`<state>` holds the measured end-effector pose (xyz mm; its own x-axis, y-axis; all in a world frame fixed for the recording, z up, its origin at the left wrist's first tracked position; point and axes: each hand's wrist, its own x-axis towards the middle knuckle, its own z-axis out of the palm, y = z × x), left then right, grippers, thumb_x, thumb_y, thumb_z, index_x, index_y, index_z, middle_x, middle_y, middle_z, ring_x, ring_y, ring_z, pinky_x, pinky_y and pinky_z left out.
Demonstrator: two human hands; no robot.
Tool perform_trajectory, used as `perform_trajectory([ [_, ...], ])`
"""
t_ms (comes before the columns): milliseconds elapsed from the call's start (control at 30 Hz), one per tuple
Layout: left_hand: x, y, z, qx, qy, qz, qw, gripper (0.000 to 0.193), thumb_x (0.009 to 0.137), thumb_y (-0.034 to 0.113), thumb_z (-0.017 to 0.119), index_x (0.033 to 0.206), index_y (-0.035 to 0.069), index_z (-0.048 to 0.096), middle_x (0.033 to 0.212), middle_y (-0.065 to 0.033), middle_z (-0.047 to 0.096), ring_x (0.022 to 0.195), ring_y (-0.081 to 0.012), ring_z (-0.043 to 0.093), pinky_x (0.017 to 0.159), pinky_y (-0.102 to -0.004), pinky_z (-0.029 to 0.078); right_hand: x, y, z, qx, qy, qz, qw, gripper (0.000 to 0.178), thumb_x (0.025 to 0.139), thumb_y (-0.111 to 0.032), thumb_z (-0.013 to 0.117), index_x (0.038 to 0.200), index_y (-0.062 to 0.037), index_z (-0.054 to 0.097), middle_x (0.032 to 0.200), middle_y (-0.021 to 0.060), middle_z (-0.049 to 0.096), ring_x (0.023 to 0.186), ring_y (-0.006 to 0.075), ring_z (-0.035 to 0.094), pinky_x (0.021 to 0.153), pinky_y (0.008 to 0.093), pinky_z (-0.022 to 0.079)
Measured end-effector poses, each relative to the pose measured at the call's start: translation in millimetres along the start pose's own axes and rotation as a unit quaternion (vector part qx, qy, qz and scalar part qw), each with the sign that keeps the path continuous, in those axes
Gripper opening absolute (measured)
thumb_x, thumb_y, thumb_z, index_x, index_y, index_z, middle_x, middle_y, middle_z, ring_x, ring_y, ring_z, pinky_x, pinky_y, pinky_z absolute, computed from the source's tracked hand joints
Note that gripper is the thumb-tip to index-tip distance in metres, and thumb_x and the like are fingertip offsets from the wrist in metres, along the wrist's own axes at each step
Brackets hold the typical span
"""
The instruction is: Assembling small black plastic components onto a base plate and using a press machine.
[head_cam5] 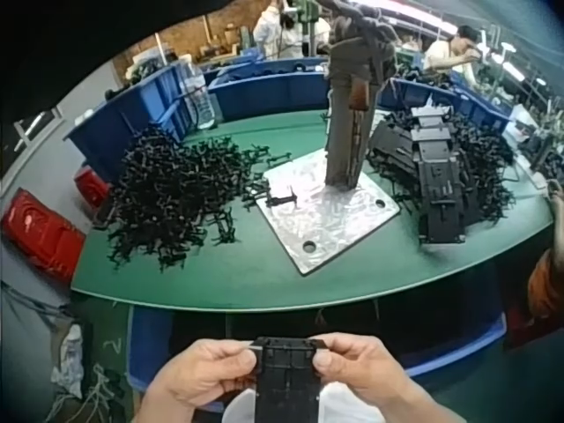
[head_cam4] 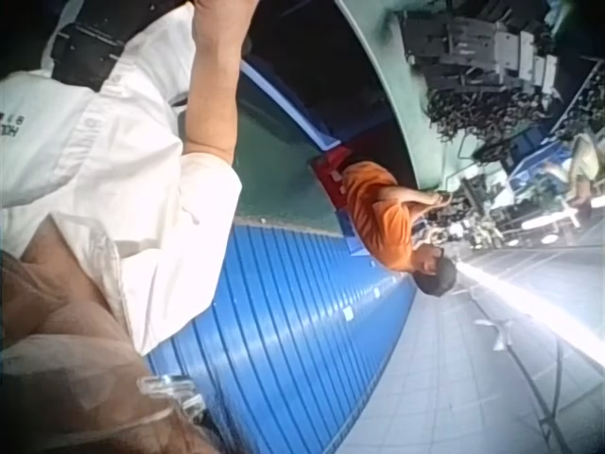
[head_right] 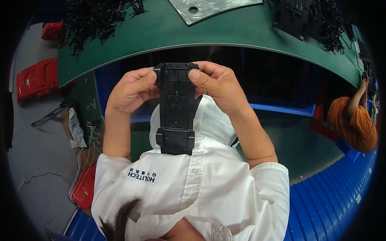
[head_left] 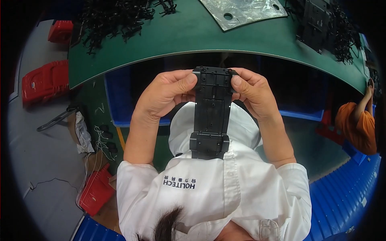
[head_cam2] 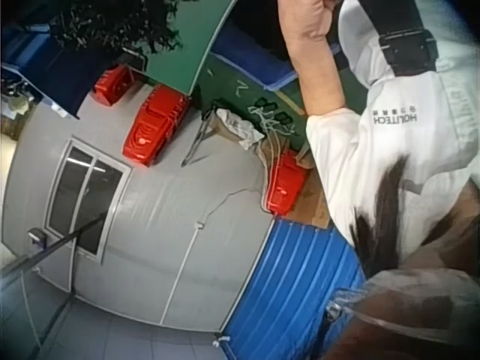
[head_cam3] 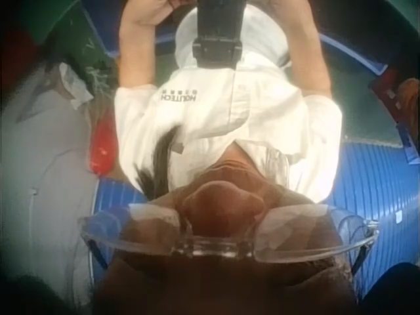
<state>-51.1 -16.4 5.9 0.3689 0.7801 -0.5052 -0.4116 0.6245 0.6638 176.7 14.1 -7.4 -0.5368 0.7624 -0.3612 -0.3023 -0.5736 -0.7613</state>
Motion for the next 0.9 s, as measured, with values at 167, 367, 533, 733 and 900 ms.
perform_trajectory([
  [167,-0.1,1.0,0.2,0.007,0.003,-0.010,1.000,0.033,0.088,0.021,0.060,0.111,-0.003,0.059,0.095,-0.0108,0.065,0.084,-0.0168,0.063,0.076,-0.0303,0.052,-0.8,-1.3,1.1,-0.010,0.003,-0.003,1.000,0.037,0.085,-0.025,0.064,0.108,0.0034,0.059,0.089,0.0089,0.065,0.076,0.0141,0.063,0.065,0.0266,0.053],
  [367,-0.7,1.7,-0.2,0.029,0.018,-0.018,0.999,0.033,0.088,0.022,0.059,0.111,-0.002,0.058,0.097,-0.0106,0.064,0.086,-0.0167,0.063,0.077,-0.0309,0.053,-0.1,0.1,0.5,-0.014,-0.002,-0.001,1.000,0.037,0.085,-0.025,0.064,0.108,0.0038,0.059,0.088,0.0090,0.065,0.076,0.0142,0.063,0.065,0.0267,0.053],
  [533,-0.4,1.3,-3.7,0.029,0.001,-0.018,0.999,0.035,0.088,0.024,0.058,0.113,-0.001,0.056,0.098,-0.0099,0.064,0.086,-0.0161,0.064,0.076,-0.0312,0.053,-0.8,-0.8,0.4,-0.014,-0.005,-0.005,1.000,0.038,0.085,-0.024,0.064,0.110,0.0040,0.059,0.090,0.0093,0.065,0.076,0.0140,0.063,0.065,0.0267,0.053],
  [733,0.1,-0.2,-5.8,0.011,-0.017,-0.022,1.000,0.037,0.088,0.023,0.059,0.115,-0.002,0.055,0.099,-0.0100,0.064,0.086,-0.0167,0.064,0.076,-0.0317,0.053,-1.1,1.3,-1.2,-0.013,-0.011,-0.004,1.000,0.040,0.085,-0.024,0.064,0.112,0.0041,0.057,0.091,0.0097,0.065,0.078,0.0140,0.063,0.066,0.0270,0.053],
  [900,1.4,-1.9,-7.7,-0.015,-0.031,-0.027,0.999,0.040,0.088,0.023,0.059,0.119,-0.001,0.051,0.104,-0.0099,0.062,0.090,-0.0174,0.063,0.079,-0.0342,0.053,-1.9,1.0,0.0,-0.012,-0.007,0.003,1.000,0.042,0.084,-0.025,0.065,0.113,0.0041,0.057,0.092,0.0095,0.065,0.078,0.0135,0.063,0.066,0.0266,0.052],
])
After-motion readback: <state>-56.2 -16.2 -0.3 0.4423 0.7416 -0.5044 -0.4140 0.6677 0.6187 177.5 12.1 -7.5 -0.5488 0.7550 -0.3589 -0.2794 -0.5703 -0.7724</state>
